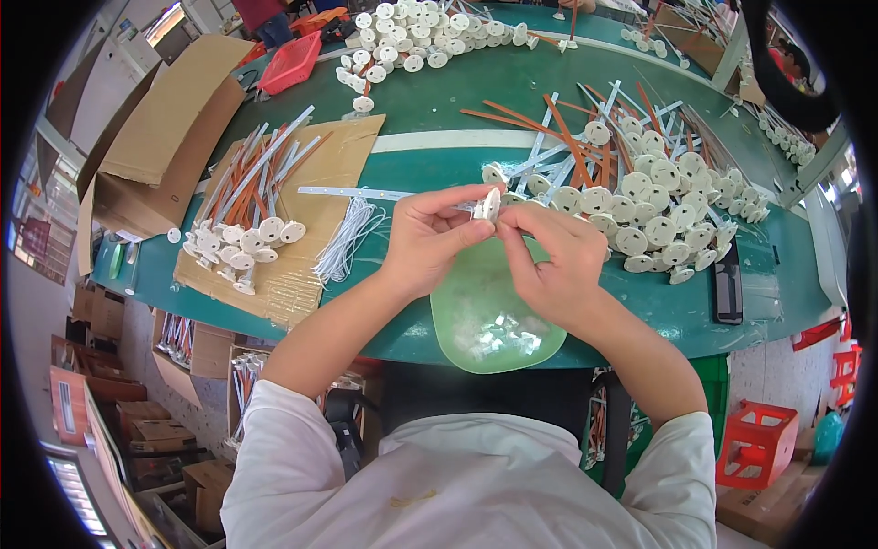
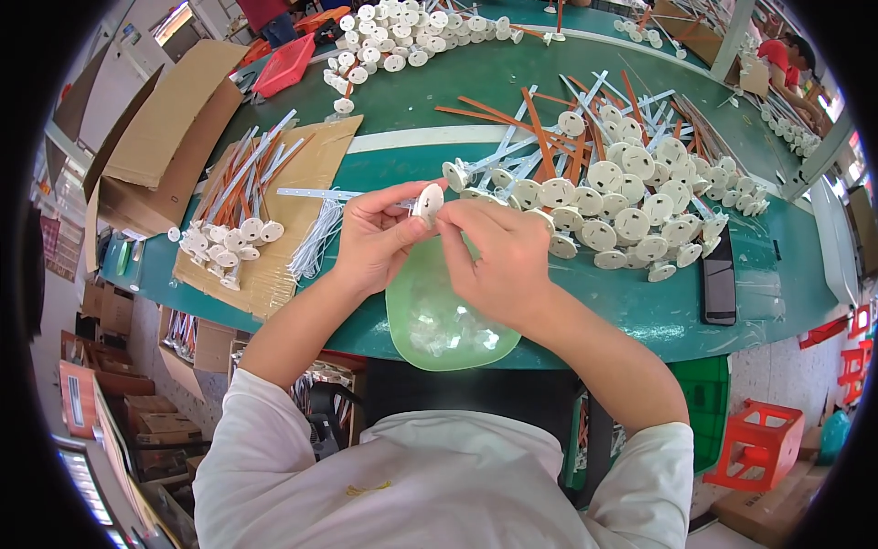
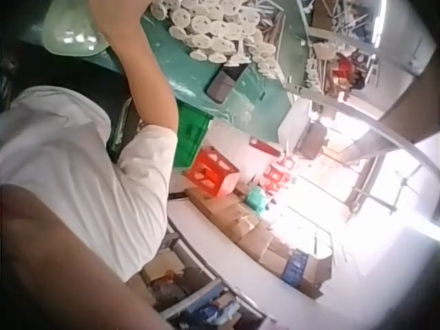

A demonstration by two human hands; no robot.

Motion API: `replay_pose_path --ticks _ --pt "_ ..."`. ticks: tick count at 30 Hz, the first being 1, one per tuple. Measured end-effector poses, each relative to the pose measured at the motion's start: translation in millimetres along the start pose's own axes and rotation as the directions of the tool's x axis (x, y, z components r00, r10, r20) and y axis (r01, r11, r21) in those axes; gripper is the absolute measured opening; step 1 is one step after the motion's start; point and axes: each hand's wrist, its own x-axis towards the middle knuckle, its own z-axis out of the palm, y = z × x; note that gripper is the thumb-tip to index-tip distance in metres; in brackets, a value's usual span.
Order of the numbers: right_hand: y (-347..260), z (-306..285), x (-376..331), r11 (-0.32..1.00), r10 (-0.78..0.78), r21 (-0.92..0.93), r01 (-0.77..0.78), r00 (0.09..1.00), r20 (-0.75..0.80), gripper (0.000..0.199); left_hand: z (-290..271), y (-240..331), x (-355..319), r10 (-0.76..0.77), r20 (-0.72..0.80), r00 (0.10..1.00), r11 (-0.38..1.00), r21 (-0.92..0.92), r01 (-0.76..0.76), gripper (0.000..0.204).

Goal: Assembling small electronic components by attaching plastic discs onto LED strips at a factory manual workstation.

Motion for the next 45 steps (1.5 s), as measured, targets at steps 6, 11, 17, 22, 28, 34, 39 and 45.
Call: replay_pose_path --ticks 6,11,17,22,28,34,39,45 --pt "2.4 1.5 0.9 1.0 -0.022 0.005 0.022 0.999 -0.023 0.012 -1.7 -3.1 2.5 -0.031 -0.002 1.0 0.997 -0.075 0.03 0.04" --pt "3.3 3.3 -0.2 0.998 -0.056 -0.009 0.055 0.998 -0.015 0.014 -5.9 -8.1 1.1 0.054 0.027 0.998 0.998 0.024 -0.054 0.037" --pt "6.4 1.8 3.9 0.998 -0.061 0.03 0.062 0.998 -0.034 0.013 3.1 30.9 15.3 0.076 -0.004 0.997 0.924 0.377 -0.069 0.035" --pt "12.4 -9.2 -2.7 0.997 -0.064 -0.039 0.068 0.994 0.086 0.013 -38.8 113.0 26.4 -0.022 0.066 0.998 0.592 0.805 -0.04 0.029" --pt "14.4 -8.7 -1.8 0.992 -0.004 -0.122 0.035 0.969 0.248 0.006 -156.9 227.8 -18.1 -0.113 -0.336 0.935 0.015 0.94 0.34 0.034" --pt "8.4 0.6 -1.0 0.994 -0.03 -0.102 0.05 0.981 0.193 0.014 -235.6 277.8 -96.4 -0.12 -0.695 0.709 -0.314 0.704 0.637 0.053" --pt "5.3 -4.5 -3.0 0.998 -0.016 -0.054 0.031 0.968 0.251 0.021 -286.0 261.6 -116.4 -0.091 -0.735 0.672 -0.38 0.649 0.659 0.068" --pt "16.3 1.0 -5.9 0.982 -0.137 -0.09 0.164 0.958 0.252 0.015 -312.2 250.4 -114.2 0.05 -0.567 0.823 -0.526 0.685 0.504 0.053"
